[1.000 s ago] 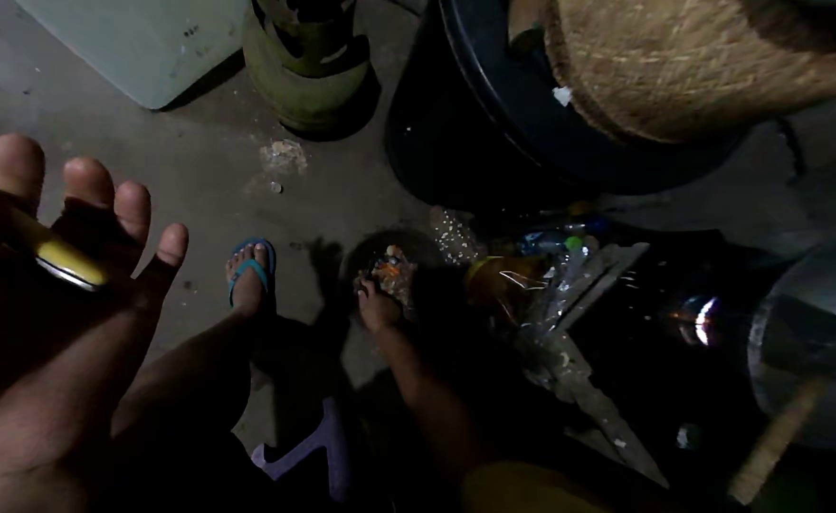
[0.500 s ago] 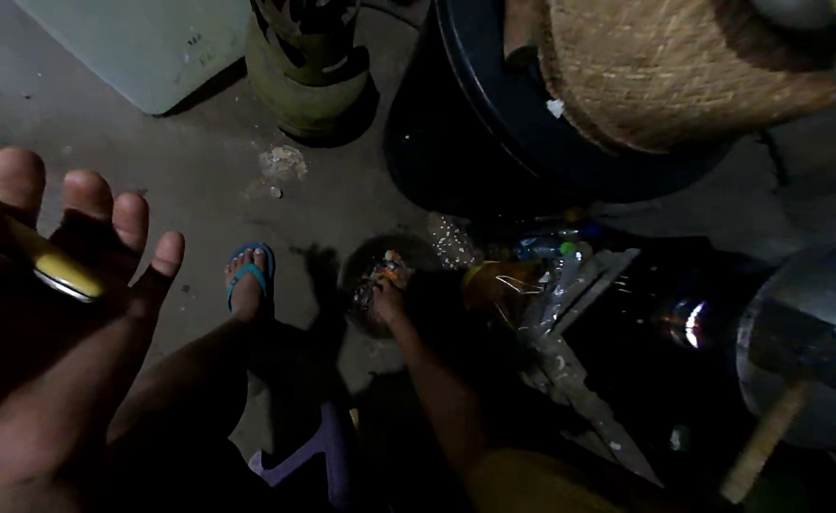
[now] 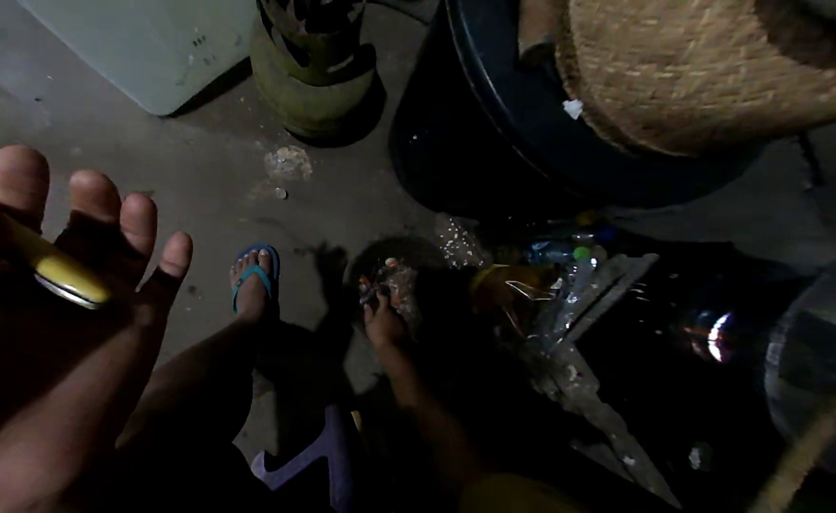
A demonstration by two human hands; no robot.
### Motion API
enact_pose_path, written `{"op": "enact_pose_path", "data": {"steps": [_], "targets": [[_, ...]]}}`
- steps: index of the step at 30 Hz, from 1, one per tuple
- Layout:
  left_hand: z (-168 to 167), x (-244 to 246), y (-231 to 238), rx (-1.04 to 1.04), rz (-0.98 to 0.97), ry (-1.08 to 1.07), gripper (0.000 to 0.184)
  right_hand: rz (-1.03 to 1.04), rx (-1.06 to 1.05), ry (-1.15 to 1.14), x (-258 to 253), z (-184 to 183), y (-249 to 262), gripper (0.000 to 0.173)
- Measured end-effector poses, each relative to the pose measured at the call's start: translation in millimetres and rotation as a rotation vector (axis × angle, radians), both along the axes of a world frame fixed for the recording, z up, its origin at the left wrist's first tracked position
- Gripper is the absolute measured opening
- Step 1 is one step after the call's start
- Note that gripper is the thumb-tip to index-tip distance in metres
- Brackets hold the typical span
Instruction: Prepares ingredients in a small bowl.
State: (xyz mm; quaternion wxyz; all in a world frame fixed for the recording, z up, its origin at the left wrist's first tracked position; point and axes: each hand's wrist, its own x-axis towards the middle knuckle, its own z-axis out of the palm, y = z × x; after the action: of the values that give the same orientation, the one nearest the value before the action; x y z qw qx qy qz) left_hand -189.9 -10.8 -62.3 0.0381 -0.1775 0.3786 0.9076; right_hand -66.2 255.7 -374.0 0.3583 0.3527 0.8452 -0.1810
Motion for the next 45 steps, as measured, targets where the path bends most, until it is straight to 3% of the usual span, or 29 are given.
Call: {"op": "enact_pose_path", "data": {"steps": [3,5,7,11,16,19,22,25,28,31,34,37,42,45], "targets": [[4.1,0.2,4.6,0.038,-0.016,-0.048,0.039,0.011,-0.197,-0.074,-35.3,19.3,35.5,0.055],[6.6,-1.2,6.4,0.046,0.009,-0.067,0.04,-0.079,-0.444,-0.032,-64.9,28.5,79.3,0.049],[8.6,-0.6,4.0,0.042,0.029,-0.063,0.039,-0.11,-0.528,0.03,-88.6,28.6,106.2,0.045],[9.3,0.3,5.3,0.017,0.055,-0.097,0.034,-0.213,-0.281,0.221,-75.0,1.0,76.5,0.049],[7.6,-1.8,6.8,0.022,0.026,-0.085,0.039,-0.021,-0.035,0.047,-9.5,1.2,7.0,0.055],[13.7,-1.9,14.1,-0.005,0.054,-0.142,0.035,0.047,-0.071,-0.071,-26.6,7.9,22.6,0.052],[13.0,-1.2,13.2,0.065,0.022,-0.106,0.034,-0.033,-0.196,-0.016,-43.6,24.7,36.3,0.052],[21.4,2.5,15.9,0.016,0.058,-0.143,0.034,0.052,-0.149,0.008,-34.8,37.8,11.4,0.053],[12.3,3.3,5.5,0.024,0.044,-0.114,0.035,0.113,-0.081,-0.032,-11.6,26.0,-10.7,0.055],[13.1,-0.1,8.7,0.013,0.072,-0.133,0.031,0.028,-0.081,-0.063,-24.6,16.1,10.7,0.053],[3.0,2.5,0.7,0.038,0.039,-0.061,0.036,-0.131,-0.229,0.009,-51.9,32.5,33.5,0.046],[10.1,1.6,2.1,0.028,0.062,-0.107,0.039,-0.148,-0.304,0.078,-71.8,42.6,28.2,0.046],[15.1,-0.3,7.2,0.049,0.053,-0.119,0.033,0.008,-0.096,0.008,-21.8,17.6,-12.6,0.054],[11.1,-1.9,5.2,0.094,0.018,-0.086,0.031,0.117,-0.063,-0.084,-11.7,14.5,-3.2,0.054]]}}
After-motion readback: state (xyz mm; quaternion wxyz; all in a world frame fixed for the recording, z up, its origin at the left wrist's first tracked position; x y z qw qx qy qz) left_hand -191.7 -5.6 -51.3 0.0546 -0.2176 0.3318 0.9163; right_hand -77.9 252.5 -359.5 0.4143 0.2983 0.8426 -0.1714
